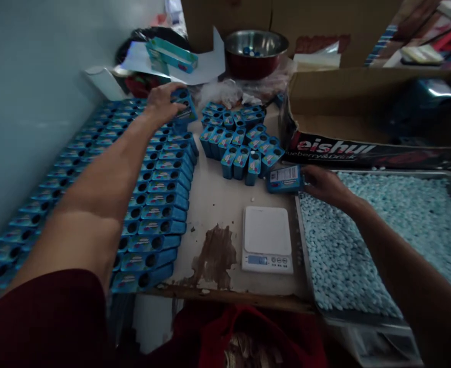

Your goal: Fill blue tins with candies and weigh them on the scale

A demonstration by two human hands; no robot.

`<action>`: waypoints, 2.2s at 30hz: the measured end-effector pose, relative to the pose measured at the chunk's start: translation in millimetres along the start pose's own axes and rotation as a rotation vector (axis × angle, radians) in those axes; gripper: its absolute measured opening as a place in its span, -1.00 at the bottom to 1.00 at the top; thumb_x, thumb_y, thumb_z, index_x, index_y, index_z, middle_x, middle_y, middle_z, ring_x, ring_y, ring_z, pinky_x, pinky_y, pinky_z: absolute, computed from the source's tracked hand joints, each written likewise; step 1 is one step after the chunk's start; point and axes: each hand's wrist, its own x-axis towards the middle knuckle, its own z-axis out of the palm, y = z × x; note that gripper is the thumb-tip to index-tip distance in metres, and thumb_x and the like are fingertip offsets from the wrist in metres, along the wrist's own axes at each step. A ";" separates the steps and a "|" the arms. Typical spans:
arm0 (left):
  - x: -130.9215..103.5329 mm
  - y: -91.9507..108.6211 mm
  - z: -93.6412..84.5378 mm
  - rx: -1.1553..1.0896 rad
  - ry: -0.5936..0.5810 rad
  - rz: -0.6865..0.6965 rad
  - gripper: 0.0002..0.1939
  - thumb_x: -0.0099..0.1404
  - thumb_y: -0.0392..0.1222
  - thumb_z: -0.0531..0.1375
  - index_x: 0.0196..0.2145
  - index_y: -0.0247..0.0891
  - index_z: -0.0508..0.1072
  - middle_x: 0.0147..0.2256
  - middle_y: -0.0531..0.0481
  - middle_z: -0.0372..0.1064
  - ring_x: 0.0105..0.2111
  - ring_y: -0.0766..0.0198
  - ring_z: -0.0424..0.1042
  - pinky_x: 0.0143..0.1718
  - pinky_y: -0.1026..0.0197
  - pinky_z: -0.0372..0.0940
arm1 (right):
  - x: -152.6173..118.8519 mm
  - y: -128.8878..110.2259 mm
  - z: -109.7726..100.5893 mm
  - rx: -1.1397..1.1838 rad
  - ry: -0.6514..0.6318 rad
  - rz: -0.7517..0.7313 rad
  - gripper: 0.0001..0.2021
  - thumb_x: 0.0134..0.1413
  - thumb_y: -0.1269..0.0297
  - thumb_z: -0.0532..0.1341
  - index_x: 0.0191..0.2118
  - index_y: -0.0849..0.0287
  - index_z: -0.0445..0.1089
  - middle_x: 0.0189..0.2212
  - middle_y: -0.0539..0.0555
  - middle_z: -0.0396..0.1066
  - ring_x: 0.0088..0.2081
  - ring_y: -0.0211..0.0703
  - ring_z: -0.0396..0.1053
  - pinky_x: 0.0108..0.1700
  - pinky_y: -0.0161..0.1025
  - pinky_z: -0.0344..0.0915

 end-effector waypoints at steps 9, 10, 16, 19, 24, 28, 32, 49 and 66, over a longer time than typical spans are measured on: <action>-8.4 -44.3 37.8 0.223 -0.384 0.016 -0.04 0.63 0.57 -0.09 0.49 -0.29 0.38 0.38 0.03 0.49 0.21 0.24 0.41 0.35 0.12 0.24 | 12.5 -44.9 -11.2 -0.039 -0.029 -0.109 -0.78 0.36 0.11 0.46 -0.10 0.13 0.79 -0.27 0.13 0.55 -0.25 -0.04 0.48 -0.18 -0.17 0.25; -12.6 -39.9 39.9 0.248 -0.383 -0.019 -0.08 0.66 0.52 -0.10 0.52 -0.32 0.36 0.41 -0.05 0.47 0.23 0.16 0.40 0.40 0.03 0.25 | 12.3 -59.8 -14.6 -0.063 -0.038 -0.105 -0.79 0.39 0.12 0.46 -0.09 0.13 0.80 -0.26 0.13 0.57 -0.23 -0.03 0.50 -0.16 -0.17 0.24; -40.0 -5.3 39.5 0.297 -0.316 -0.043 0.05 0.66 0.57 -0.13 0.69 -0.33 0.02 0.67 -0.28 -0.05 0.56 -0.12 0.08 0.62 -0.38 -0.05 | -21.8 -166.0 -35.8 -0.331 -0.156 0.020 -0.82 0.47 0.17 0.43 -0.07 0.12 0.80 -0.18 0.13 0.69 -0.16 0.01 0.58 -0.19 -0.15 0.14; -50.7 3.9 24.6 0.314 -0.302 0.033 0.12 0.59 0.54 0.05 0.71 -0.36 -0.04 0.64 -0.31 0.02 0.54 -0.15 0.11 0.62 -0.30 0.01 | -50.1 -204.5 -30.0 -0.454 -0.278 0.108 -0.78 0.54 0.18 0.37 -0.06 0.15 0.77 -0.08 0.18 0.73 -0.15 0.02 0.61 -0.24 -0.13 0.08; -109.2 34.1 2.5 0.311 -0.402 0.354 0.02 0.55 0.53 0.09 0.59 -0.34 0.32 0.47 -0.33 0.34 0.41 -0.15 0.29 0.57 -0.22 0.17 | -81.9 -212.2 -3.0 -0.394 -0.211 0.143 -0.79 0.54 0.19 0.40 -0.07 0.17 0.77 -0.10 0.21 0.73 -0.15 0.02 0.62 -0.21 -0.15 0.17; -188.8 70.4 -5.3 0.227 -0.440 0.501 -0.21 0.60 0.38 0.11 0.50 -0.20 0.42 0.44 -0.26 0.40 0.43 -0.14 0.36 0.55 -0.16 0.24 | -89.5 -189.6 5.3 -0.112 -0.003 0.054 -0.74 0.27 0.02 0.62 -0.14 0.10 0.80 -0.27 0.12 0.69 -0.28 -0.04 0.53 -0.21 -0.16 0.24; -249.2 98.1 -6.6 0.212 -0.480 0.507 -0.34 0.60 0.18 0.16 0.49 -0.18 0.44 0.41 -0.32 0.45 0.39 -0.26 0.48 0.43 -0.20 0.39 | -86.0 -177.5 2.2 0.221 0.090 0.014 -0.56 0.25 -0.25 0.57 -0.25 0.08 0.78 -0.38 0.06 0.65 -0.36 -0.13 0.46 -0.26 -0.18 0.24; -281.0 115.4 -11.1 0.222 -0.575 0.516 -0.42 0.59 0.15 0.21 0.39 -0.15 0.59 0.35 -0.23 0.56 0.25 -0.22 0.58 0.29 -0.14 0.46 | -175.1 -56.3 -27.8 -0.379 -0.140 0.440 -0.36 0.14 0.03 0.56 0.30 0.14 0.67 0.02 0.30 0.65 -0.12 0.20 0.58 -0.08 -0.02 0.42; -255.4 153.6 33.5 -0.015 -0.504 0.385 -0.18 0.39 0.15 0.48 0.50 -0.06 0.45 0.25 -0.14 0.64 0.25 -0.21 0.63 0.31 -0.14 0.49 | -142.5 -66.2 -27.5 0.512 -0.016 0.783 -0.70 -0.14 0.25 0.65 -0.30 0.15 0.60 -0.57 -0.01 0.49 -0.55 -0.29 0.34 -0.54 -0.33 0.13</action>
